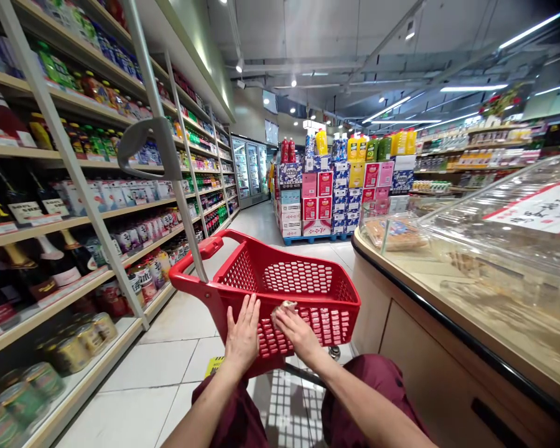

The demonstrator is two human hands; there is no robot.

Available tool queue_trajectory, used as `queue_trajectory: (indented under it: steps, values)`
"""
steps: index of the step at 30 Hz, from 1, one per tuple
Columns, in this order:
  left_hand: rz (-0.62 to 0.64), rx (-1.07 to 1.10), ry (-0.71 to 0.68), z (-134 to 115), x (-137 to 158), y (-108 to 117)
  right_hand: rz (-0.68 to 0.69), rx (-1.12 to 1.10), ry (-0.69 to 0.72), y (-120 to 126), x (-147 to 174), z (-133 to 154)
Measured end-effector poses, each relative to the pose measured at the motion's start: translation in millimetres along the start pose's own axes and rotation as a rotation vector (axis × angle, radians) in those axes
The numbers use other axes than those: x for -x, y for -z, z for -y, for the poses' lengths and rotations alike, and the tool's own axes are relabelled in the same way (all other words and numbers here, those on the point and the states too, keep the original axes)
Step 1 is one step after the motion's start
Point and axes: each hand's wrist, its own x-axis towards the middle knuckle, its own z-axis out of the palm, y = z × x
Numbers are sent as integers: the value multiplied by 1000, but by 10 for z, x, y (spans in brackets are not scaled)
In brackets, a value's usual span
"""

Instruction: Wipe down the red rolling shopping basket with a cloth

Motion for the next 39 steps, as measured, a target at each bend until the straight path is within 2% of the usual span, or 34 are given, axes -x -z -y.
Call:
queue_trajectory:
  steps: [3,8,14,20,25,31,33,36,39]
  values:
    - [20,-9,-44,-87,33,-72,12,10,7,68,202,-10]
    - [57,-9,-97,-321,-41,-112,-82,46,-105,249,53,-206]
    - [99,50,-188,-563,-55,-193,2,48,-71,241,588,-223]
    - [122,60,-210,-717,-79,-264,-143,111,-207,442,551,-363]
    - [110,34,-298,-845,-103,-313,-66,131,-183,470,915,-386]
    - [103,2,-320,-991,-145,-364,-238,190,-367,669,894,-663]
    - [95,1,-342,-1042,-156,-358,-223,200,-407,639,984,-688]
    - [92,9,-373,-1082,-156,-346,-132,185,-440,570,1196,-616]
    - [100,17,-357,-1084,-161,-342,-121,174,-451,649,1176,-614]
